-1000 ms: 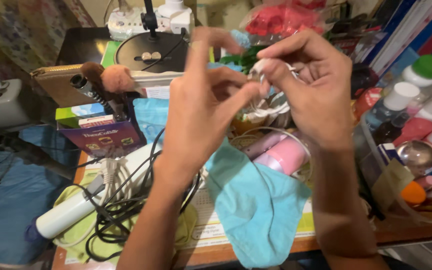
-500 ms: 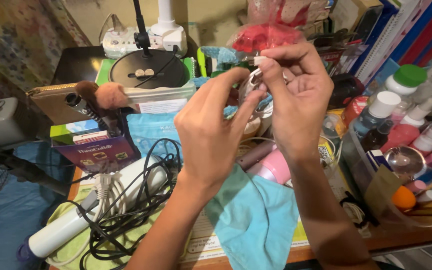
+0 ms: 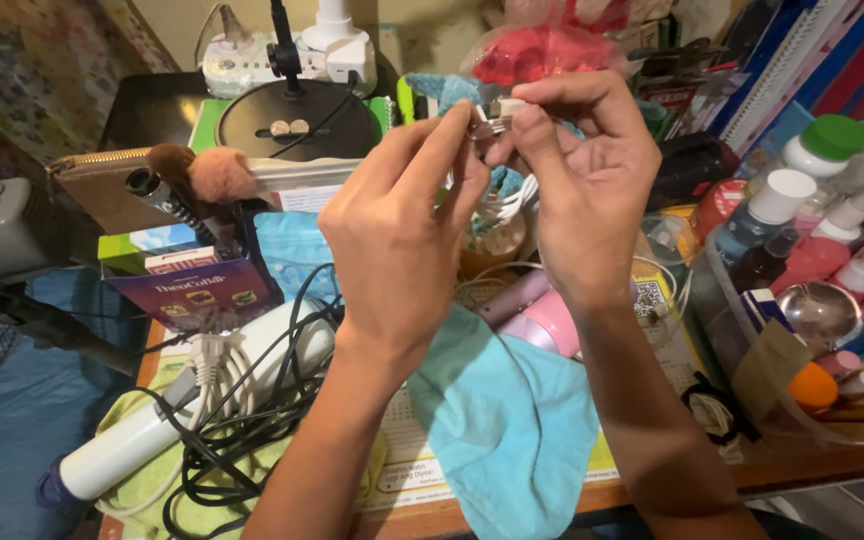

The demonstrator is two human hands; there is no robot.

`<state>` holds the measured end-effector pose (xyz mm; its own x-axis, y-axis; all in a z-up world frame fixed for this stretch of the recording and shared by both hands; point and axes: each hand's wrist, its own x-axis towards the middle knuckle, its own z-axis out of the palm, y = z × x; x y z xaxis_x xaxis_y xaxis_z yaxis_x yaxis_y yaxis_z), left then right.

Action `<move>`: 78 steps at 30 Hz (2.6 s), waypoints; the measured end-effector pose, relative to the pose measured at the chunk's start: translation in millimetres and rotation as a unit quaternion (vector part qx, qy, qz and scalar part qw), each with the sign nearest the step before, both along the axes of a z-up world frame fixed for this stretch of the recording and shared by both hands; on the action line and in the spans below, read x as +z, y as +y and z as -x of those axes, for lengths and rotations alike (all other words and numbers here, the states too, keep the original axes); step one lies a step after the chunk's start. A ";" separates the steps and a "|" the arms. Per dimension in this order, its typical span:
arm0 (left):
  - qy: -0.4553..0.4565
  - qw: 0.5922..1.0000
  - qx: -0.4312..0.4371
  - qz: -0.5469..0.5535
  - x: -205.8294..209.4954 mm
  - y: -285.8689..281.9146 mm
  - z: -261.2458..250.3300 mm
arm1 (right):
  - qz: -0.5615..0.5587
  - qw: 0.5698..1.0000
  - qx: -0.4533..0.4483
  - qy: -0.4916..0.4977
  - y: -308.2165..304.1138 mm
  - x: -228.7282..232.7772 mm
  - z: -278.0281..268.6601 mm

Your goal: The person coils a white charging cable by hand, wrapping it into a compact loop and securing it with a twist tie. The person then places the bundled cable on the table.

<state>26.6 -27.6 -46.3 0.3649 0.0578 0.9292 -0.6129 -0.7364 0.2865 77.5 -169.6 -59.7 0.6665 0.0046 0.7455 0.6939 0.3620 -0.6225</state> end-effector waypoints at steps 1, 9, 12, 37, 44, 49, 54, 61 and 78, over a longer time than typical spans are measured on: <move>-0.001 1.000 0.002 -0.001 -0.8 0.3 -0.4 | 0.008 1.000 -0.003 -0.002 -0.3 0.3 0.1; 0.012 1.000 0.025 0.000 -2.7 -1.7 -3.8 | 0.037 0.999 -0.017 0.002 1.6 -0.4 0.3; 0.016 1.000 0.023 -0.002 -2.6 0.4 -5.0 | 0.035 0.999 -0.020 -0.002 3.5 -0.8 -1.5; 0.007 0.995 -0.042 -0.094 6.1 19.0 -7.9 | 0.117 0.991 -0.061 -0.038 -10.3 7.0 -5.1; 0.061 0.986 -0.155 -0.006 6.6 20.2 -6.7 | 0.157 0.984 -0.052 -0.061 -15.6 7.0 -4.8; 0.117 0.982 -0.150 -0.009 7.8 21.8 -4.4 | 0.120 0.992 0.005 -0.033 -8.2 14.7 -1.5; 0.102 0.984 -0.149 -0.008 8.2 25.9 -3.7 | 0.126 0.992 0.009 -0.016 -9.4 19.7 5.5; 0.100 0.974 -0.184 0.083 10.7 29.6 -3.6 | 0.197 0.980 0.014 0.010 -31.3 19.9 -6.7; 0.338 0.867 -0.347 -0.113 -42.3 -78.6 10.4 | -0.062 0.927 -0.130 0.347 -109.9 -137.9 140.8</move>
